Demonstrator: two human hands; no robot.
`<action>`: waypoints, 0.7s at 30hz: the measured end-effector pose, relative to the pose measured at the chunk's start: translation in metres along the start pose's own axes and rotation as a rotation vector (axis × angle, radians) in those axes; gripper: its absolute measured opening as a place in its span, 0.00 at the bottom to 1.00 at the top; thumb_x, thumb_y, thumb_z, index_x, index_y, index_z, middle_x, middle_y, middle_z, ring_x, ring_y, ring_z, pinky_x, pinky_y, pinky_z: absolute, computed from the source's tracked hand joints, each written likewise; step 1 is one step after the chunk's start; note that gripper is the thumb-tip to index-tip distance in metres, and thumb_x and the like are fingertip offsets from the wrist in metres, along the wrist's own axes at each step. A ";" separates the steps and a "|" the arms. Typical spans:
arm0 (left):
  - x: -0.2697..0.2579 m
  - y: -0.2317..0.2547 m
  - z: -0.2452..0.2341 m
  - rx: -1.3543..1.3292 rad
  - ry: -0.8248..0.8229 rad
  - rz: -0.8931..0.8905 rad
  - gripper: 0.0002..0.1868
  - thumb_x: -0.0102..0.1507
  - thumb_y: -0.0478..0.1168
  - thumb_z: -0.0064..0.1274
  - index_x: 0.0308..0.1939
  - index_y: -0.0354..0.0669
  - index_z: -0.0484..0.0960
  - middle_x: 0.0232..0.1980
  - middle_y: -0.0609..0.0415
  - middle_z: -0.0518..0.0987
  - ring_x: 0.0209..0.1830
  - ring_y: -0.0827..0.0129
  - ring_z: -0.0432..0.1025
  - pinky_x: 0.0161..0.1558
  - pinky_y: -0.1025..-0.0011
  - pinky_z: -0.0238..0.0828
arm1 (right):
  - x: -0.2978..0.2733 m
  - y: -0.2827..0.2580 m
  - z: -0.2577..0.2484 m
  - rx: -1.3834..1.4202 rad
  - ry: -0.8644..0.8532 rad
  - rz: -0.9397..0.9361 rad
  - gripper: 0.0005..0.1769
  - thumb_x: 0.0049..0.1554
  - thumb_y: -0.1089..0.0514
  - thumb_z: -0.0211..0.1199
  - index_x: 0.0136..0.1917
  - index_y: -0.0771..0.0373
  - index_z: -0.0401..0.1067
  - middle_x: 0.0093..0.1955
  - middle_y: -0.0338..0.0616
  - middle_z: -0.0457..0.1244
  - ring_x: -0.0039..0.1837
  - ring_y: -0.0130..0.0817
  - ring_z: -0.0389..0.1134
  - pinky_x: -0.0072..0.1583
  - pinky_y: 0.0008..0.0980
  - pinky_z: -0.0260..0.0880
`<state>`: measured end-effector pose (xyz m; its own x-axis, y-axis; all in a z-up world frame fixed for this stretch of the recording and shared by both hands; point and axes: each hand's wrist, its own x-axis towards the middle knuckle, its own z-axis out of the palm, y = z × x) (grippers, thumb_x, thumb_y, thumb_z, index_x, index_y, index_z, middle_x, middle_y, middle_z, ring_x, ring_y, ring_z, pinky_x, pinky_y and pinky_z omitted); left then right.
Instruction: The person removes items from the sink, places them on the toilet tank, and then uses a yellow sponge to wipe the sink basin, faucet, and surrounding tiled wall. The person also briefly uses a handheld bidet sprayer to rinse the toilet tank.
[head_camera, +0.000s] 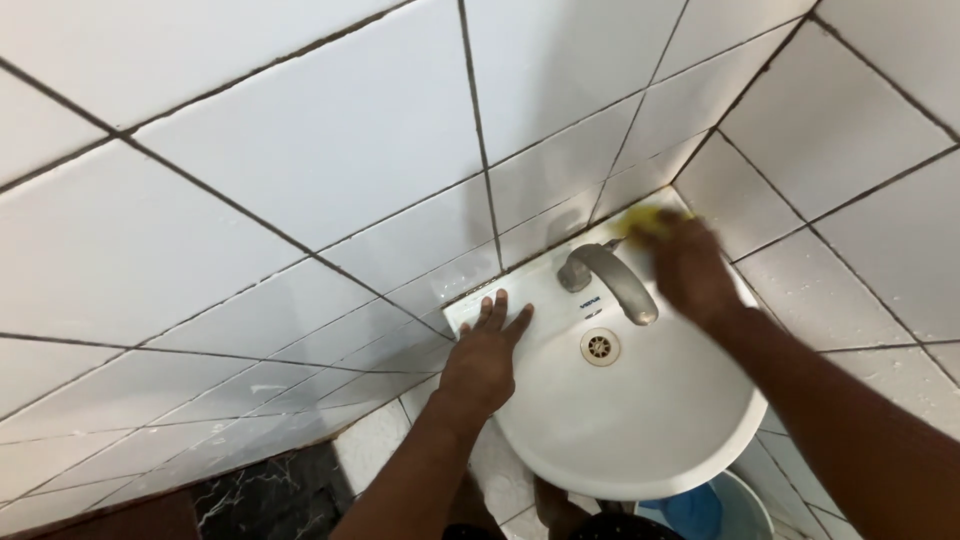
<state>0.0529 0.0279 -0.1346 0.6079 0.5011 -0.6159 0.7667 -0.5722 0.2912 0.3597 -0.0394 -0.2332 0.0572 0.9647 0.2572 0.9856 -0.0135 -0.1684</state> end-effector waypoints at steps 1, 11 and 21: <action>-0.001 0.001 0.000 -0.011 0.014 0.002 0.45 0.65 0.29 0.48 0.82 0.59 0.46 0.85 0.46 0.39 0.85 0.53 0.35 0.77 0.48 0.39 | 0.000 0.020 0.009 -0.088 0.100 0.066 0.20 0.58 0.56 0.55 0.62 0.48 0.77 0.64 0.51 0.63 0.60 0.57 0.68 0.56 0.50 0.70; 0.001 0.000 0.000 0.032 0.033 0.029 0.45 0.64 0.31 0.51 0.82 0.58 0.48 0.85 0.43 0.41 0.84 0.51 0.37 0.77 0.48 0.41 | -0.005 -0.020 -0.010 -0.021 -0.018 -0.010 0.26 0.54 0.42 0.59 0.65 0.46 0.73 0.66 0.47 0.64 0.59 0.56 0.67 0.50 0.57 0.70; 0.000 0.000 -0.001 0.062 0.025 0.032 0.46 0.65 0.32 0.52 0.82 0.55 0.46 0.85 0.42 0.40 0.84 0.51 0.37 0.77 0.48 0.42 | -0.014 -0.036 -0.005 -0.090 -0.141 0.114 0.31 0.52 0.53 0.55 0.70 0.47 0.67 0.69 0.38 0.60 0.65 0.50 0.62 0.58 0.51 0.67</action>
<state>0.0533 0.0283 -0.1337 0.6376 0.4975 -0.5881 0.7329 -0.6269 0.2643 0.3243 -0.0539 -0.2261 0.1526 0.9828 0.1044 0.9847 -0.1422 -0.1010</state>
